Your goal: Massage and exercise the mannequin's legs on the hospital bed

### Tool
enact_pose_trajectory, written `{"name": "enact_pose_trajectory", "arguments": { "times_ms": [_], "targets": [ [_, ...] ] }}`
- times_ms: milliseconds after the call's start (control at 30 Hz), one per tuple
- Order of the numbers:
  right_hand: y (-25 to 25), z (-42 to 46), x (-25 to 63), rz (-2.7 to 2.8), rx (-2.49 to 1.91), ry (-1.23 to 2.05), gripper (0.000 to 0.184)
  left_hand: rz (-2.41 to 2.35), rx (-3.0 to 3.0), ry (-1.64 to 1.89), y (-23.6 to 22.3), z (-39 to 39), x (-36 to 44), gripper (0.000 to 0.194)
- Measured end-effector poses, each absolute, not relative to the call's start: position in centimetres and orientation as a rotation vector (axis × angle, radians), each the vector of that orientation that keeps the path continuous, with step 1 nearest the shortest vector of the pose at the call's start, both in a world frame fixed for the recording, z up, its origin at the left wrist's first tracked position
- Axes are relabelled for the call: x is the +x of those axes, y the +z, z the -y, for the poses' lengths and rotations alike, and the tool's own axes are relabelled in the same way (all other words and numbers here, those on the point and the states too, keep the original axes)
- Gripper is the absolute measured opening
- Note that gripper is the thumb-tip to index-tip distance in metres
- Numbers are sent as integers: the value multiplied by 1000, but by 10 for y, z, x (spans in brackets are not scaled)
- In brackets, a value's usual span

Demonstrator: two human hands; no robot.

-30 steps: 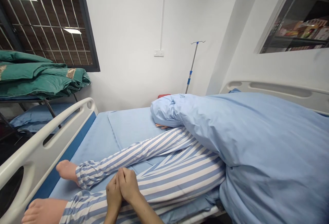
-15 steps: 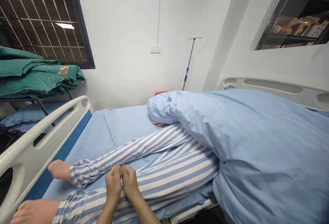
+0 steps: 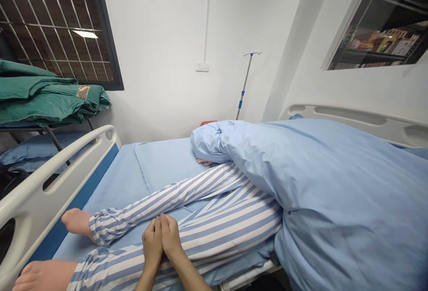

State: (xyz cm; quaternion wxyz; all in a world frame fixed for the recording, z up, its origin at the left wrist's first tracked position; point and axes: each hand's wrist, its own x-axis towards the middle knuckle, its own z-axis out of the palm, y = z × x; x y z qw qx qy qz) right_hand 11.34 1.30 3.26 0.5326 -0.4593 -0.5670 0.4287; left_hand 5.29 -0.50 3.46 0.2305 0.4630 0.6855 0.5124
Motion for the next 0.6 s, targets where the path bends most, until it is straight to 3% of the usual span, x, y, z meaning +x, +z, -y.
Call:
{"name": "enact_pose_trajectory", "arguments": {
  "times_ms": [233,600],
  "targets": [
    [53,-4,139,1727,-1135,723,42,-1861,1357,1292,29,4,56,40],
    [26,-11,147,1509,-1117,864,45,-1711,1334,1378,36,-6,68,40]
  ]
}}
